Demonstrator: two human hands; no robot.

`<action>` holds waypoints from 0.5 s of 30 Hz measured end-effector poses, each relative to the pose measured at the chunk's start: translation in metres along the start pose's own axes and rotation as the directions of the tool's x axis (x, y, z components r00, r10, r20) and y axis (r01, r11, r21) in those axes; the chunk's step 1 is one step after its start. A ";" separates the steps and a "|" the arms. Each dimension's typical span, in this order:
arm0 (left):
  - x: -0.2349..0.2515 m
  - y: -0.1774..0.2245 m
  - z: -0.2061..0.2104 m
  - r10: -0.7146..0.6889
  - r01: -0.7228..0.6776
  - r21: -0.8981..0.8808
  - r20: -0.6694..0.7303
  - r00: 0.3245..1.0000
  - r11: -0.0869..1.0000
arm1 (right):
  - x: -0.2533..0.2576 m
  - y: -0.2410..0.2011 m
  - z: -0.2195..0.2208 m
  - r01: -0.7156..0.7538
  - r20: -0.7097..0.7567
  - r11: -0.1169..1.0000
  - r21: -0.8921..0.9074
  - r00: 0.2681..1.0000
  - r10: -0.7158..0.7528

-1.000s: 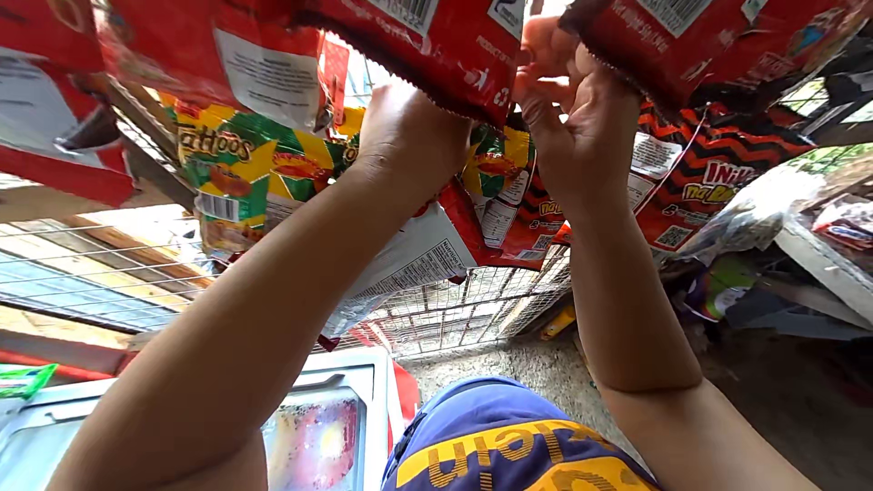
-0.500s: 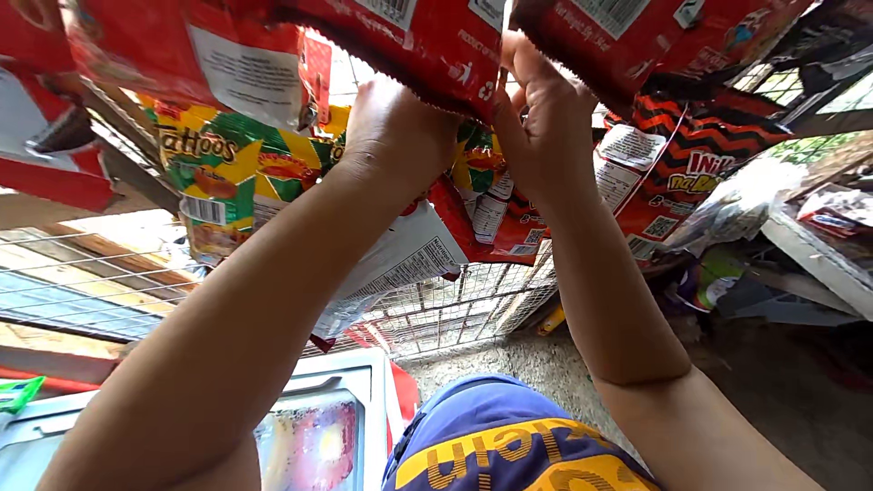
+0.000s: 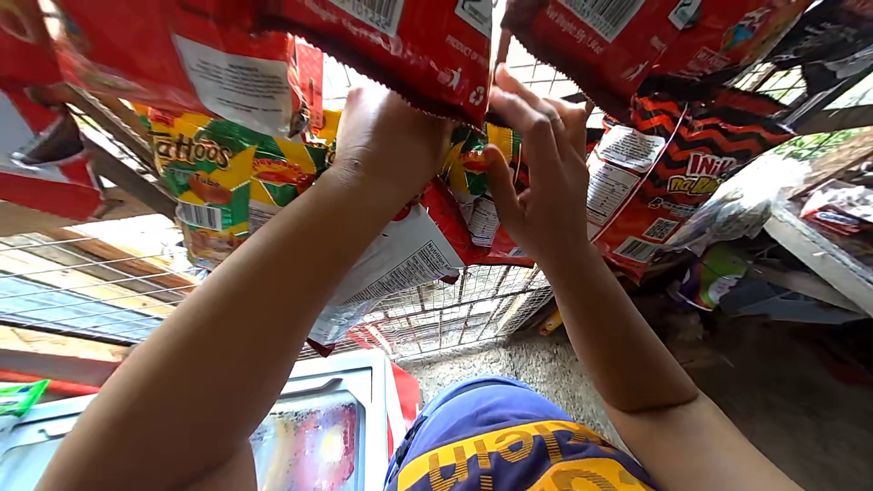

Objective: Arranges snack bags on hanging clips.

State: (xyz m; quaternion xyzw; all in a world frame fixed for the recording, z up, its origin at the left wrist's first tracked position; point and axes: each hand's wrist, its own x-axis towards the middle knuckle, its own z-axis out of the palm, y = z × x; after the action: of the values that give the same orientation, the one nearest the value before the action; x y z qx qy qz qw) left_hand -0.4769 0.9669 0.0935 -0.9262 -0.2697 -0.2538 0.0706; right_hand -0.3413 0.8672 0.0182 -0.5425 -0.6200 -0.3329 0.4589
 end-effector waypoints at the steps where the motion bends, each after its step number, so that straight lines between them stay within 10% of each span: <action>1: 0.000 0.000 0.000 -0.008 0.008 0.002 0.003 1.000 1.000 | -0.007 -0.001 -0.003 0.018 -0.012 1.000 0.018 1.000 -0.017; 15: -0.034 -0.002 -0.005 0.019 -0.024 -0.052 -0.100 0.995 0.998 | -0.061 0.057 -0.096 -0.054 -0.065 0.986 -0.156 0.997 0.044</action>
State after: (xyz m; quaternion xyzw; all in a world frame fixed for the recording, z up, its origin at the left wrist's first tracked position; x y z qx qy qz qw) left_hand -0.5049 0.9514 0.0806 -0.9168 -0.2489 -0.3060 0.0620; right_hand -0.2661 0.7689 -0.0088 -0.5818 -0.5637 -0.3859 0.4414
